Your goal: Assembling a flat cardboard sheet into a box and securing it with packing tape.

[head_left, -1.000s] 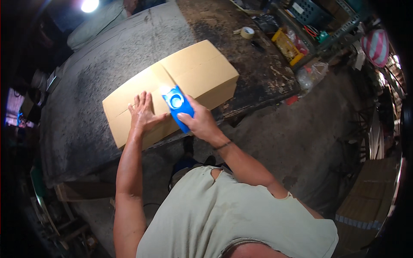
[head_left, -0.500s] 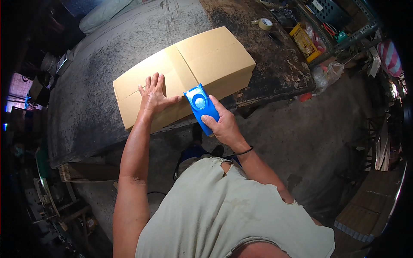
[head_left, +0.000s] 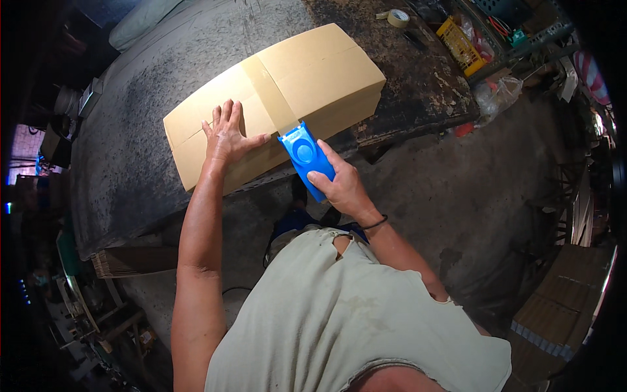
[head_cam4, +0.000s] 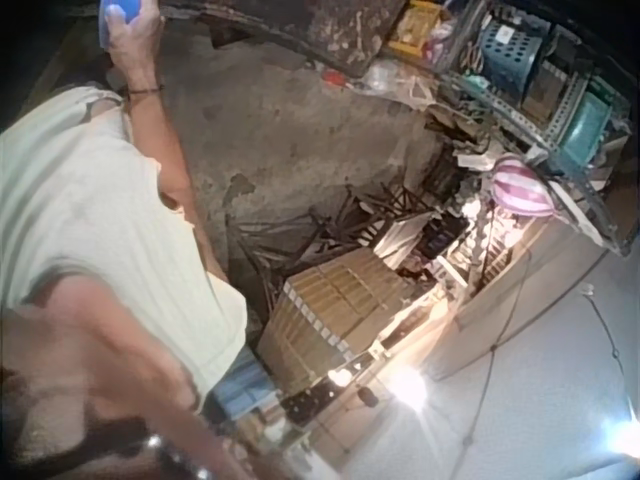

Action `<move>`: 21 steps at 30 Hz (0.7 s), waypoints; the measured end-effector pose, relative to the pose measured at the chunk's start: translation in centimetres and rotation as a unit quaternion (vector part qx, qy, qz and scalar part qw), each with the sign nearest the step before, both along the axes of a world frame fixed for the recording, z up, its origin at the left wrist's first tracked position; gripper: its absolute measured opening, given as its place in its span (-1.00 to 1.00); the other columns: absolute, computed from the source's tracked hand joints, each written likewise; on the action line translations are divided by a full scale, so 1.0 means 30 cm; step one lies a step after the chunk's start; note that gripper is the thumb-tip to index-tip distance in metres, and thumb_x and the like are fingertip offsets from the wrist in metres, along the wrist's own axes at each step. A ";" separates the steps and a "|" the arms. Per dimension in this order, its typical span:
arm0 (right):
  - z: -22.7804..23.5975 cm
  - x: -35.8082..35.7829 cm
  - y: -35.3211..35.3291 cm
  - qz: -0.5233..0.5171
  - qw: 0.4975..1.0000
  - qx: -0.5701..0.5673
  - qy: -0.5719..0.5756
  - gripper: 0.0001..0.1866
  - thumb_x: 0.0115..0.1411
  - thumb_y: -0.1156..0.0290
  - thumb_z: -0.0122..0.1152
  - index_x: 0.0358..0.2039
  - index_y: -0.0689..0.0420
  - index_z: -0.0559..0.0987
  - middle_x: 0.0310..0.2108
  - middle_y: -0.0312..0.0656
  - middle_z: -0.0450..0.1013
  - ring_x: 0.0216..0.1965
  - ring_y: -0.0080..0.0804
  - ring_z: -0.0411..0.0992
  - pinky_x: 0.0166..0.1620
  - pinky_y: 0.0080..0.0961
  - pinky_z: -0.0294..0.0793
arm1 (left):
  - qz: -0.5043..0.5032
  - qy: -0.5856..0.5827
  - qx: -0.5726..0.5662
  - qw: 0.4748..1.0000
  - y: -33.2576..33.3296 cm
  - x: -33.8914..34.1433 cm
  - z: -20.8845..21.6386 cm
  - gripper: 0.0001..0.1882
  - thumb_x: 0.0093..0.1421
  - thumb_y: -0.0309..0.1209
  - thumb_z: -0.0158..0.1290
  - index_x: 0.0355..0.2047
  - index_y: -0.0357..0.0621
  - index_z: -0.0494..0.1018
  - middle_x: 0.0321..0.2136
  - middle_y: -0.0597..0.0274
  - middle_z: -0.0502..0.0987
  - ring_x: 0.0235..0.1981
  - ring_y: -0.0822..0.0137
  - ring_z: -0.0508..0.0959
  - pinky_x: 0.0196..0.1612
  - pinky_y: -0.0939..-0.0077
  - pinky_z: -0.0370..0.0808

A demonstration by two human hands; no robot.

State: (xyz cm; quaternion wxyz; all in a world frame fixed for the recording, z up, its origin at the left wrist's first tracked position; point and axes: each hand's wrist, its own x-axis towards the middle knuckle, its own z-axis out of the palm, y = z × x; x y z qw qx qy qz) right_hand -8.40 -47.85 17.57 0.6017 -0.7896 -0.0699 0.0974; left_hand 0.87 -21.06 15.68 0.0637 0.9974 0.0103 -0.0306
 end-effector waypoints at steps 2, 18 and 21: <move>0.010 -0.035 -0.024 0.009 1.000 -0.008 0.023 -0.25 0.11 0.21 0.23 0.27 0.17 0.20 -0.01 0.20 0.43 0.00 -0.01 0.47 0.04 -0.30 0.43 | -0.001 0.001 0.005 1.000 -0.004 -0.002 0.008 0.25 -0.28 0.38 0.15 0.31 -0.13 0.07 0.35 -0.01 -0.01 0.37 -0.08 -0.06 0.24 -0.43 -0.18; -0.008 -0.094 -0.046 -0.019 0.999 -0.031 0.033 -0.24 0.09 0.20 0.24 0.27 0.12 0.21 -0.03 0.22 0.43 -0.02 0.06 0.46 0.02 -0.27 0.45 | -0.027 0.003 0.012 1.000 -0.009 -0.005 0.032 0.07 -0.20 0.28 0.15 0.32 0.20 0.10 0.37 0.15 -0.05 0.37 -0.11 -0.09 0.24 -0.43 -0.21; -0.033 -0.086 -0.043 -0.022 0.999 -0.030 0.033 -0.25 0.09 0.20 0.24 0.26 0.15 0.22 -0.02 0.21 0.43 -0.01 0.08 0.45 0.02 -0.26 0.45 | -0.069 -0.010 0.020 0.997 -0.004 -0.002 0.026 0.04 -0.15 0.28 0.12 0.33 0.25 0.08 0.38 0.24 -0.07 0.38 -0.08 -0.10 0.24 -0.43 -0.20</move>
